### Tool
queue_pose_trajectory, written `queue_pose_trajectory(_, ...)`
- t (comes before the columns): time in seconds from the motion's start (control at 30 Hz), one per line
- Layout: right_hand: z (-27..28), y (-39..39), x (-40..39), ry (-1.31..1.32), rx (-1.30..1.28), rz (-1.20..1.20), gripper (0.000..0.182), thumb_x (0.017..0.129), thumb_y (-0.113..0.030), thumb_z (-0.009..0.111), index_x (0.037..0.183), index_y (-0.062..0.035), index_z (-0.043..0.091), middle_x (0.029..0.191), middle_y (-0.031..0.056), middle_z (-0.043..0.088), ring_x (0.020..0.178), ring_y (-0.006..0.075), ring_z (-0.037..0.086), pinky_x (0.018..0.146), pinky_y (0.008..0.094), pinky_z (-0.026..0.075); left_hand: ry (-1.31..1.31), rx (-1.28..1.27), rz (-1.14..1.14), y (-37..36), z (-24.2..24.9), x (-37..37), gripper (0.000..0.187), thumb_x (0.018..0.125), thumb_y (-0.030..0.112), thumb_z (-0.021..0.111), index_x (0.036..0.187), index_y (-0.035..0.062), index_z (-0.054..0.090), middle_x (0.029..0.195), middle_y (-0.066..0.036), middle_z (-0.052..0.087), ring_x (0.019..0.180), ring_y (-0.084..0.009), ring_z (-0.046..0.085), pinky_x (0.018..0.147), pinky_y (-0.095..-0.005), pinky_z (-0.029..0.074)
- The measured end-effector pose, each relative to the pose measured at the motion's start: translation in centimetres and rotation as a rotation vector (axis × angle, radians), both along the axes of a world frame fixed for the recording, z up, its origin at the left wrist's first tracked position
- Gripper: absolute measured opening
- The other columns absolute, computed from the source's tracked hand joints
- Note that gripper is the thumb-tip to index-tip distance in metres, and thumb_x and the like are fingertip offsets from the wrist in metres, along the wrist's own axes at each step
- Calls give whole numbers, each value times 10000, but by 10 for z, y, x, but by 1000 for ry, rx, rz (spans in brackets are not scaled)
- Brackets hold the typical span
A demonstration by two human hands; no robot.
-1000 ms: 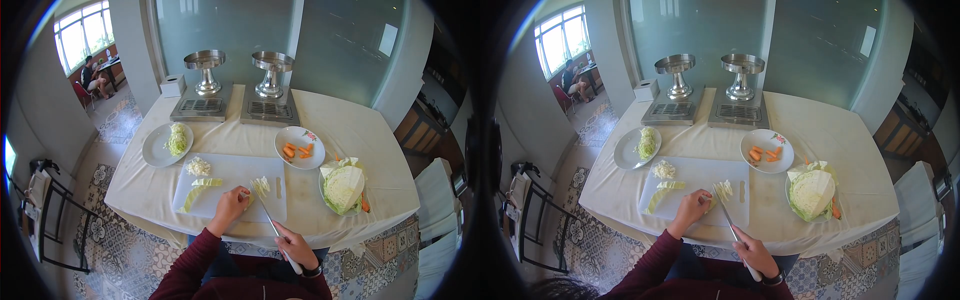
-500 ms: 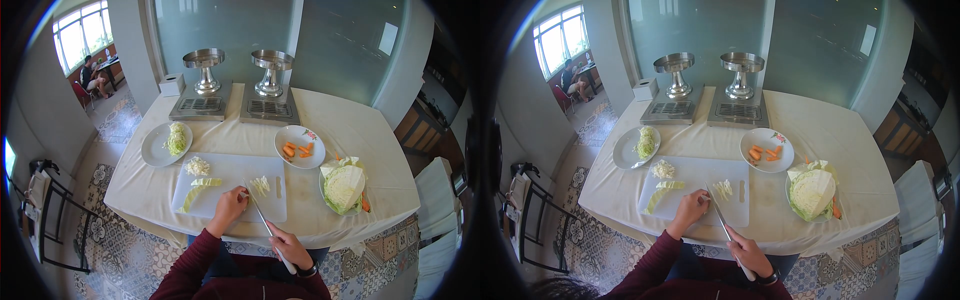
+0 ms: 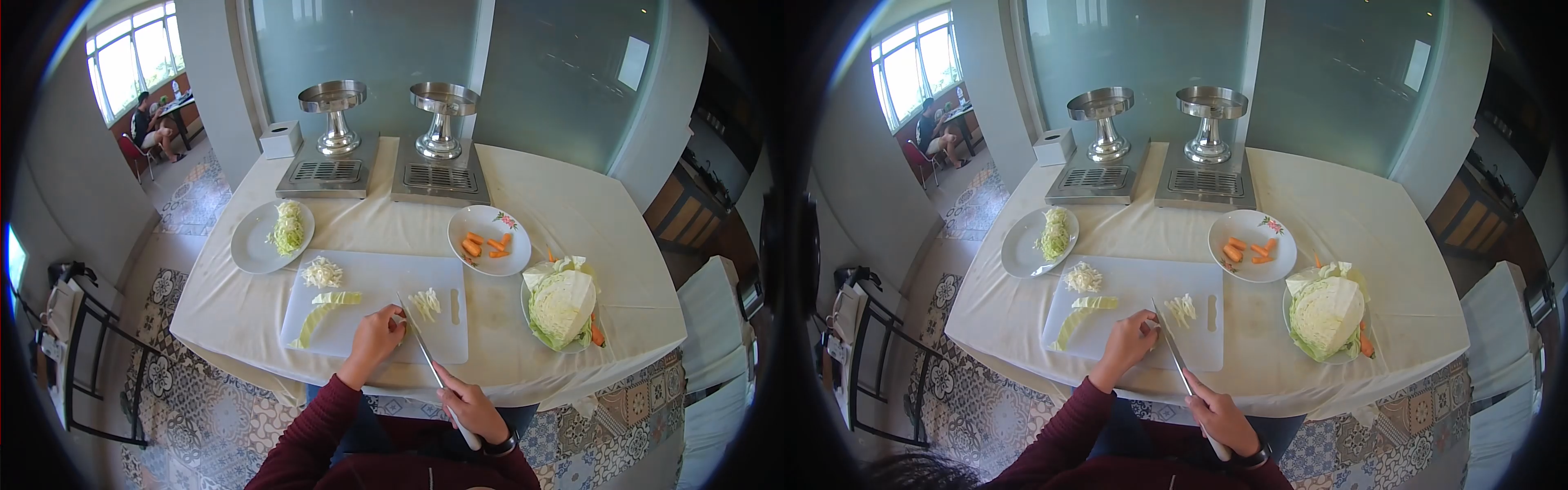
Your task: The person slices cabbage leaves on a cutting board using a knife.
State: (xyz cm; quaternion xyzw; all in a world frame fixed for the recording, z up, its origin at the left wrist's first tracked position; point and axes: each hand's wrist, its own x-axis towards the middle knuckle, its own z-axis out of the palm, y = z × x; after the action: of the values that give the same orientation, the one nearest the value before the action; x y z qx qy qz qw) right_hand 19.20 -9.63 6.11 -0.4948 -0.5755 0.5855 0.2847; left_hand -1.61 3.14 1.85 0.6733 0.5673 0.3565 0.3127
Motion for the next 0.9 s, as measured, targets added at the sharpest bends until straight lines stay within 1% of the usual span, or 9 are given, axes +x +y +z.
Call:
queue_pose_trajectory(0.17, 14, -8, 6, 14, -99, 22, 554, 1033, -135, 444, 1565, -140, 291, 624, -2, 481, 506, 79, 451, 505, 258, 454, -11, -1, -11, -1, 4, 0, 192, 818, 125, 690, 1001, 65, 684, 675, -126, 667, 624, -295, 667, 611, -383, 516)
queue_pose_trajectory(0.37, 23, -10, 11, 50, -218, 10, 550, 1040, -152, 424, 1571, -148, 278, 632, 1, 460, 496, 82, 444, 491, 249, 449, -2, 3, -10, -1, 4, 1, 182, 817, 119, 688, 992, 66, 692, 677, -127, 668, 625, -296, 667, 607, -385, 515)
queue_pose_trajectory(0.47, 20, -2, 7, 63, -220, 6, 550, 1040, -149, 421, 1571, -149, 280, 632, 1, 456, 493, 80, 438, 478, 246, 448, -5, 16, -11, -1, 4, 0, 186, 810, 114, 686, 990, 68, 695, 678, -128, 669, 626, -299, 666, 610, -389, 517)
queue_pose_trajectory(0.57, 10, 9, 5, 70, -212, 21, 557, 1048, -162, 416, 1580, -177, 253, 646, 5, 478, 482, 83, 466, 477, 241, 445, -1, 31, -7, -1, 2, 0, 193, 804, 111, 683, 993, 71, 696, 683, -129, 672, 630, -302, 667, 614, -393, 521)
queue_pose_trajectory(0.77, 0, 35, -8, 55, -151, 15, 547, 1045, -160, 425, 1573, -173, 279, 629, -4, 460, 468, 79, 434, 470, 241, 433, 26, 29, 11, 0, 1, 0, 202, 801, 121, 684, 997, 73, 692, 693, -132, 677, 639, -306, 672, 619, -394, 525)
queue_pose_trajectory(0.9, 0, 38, -11, 30, -128, 10, 545, 1042, -153, 426, 1570, -173, 289, 624, -7, 446, 470, 75, 422, 467, 241, 431, 18, 28, 14, -1, 1, 1, 204, 801, 128, 682, 996, 69, 690, 694, -131, 679, 642, -308, 674, 619, -395, 526)
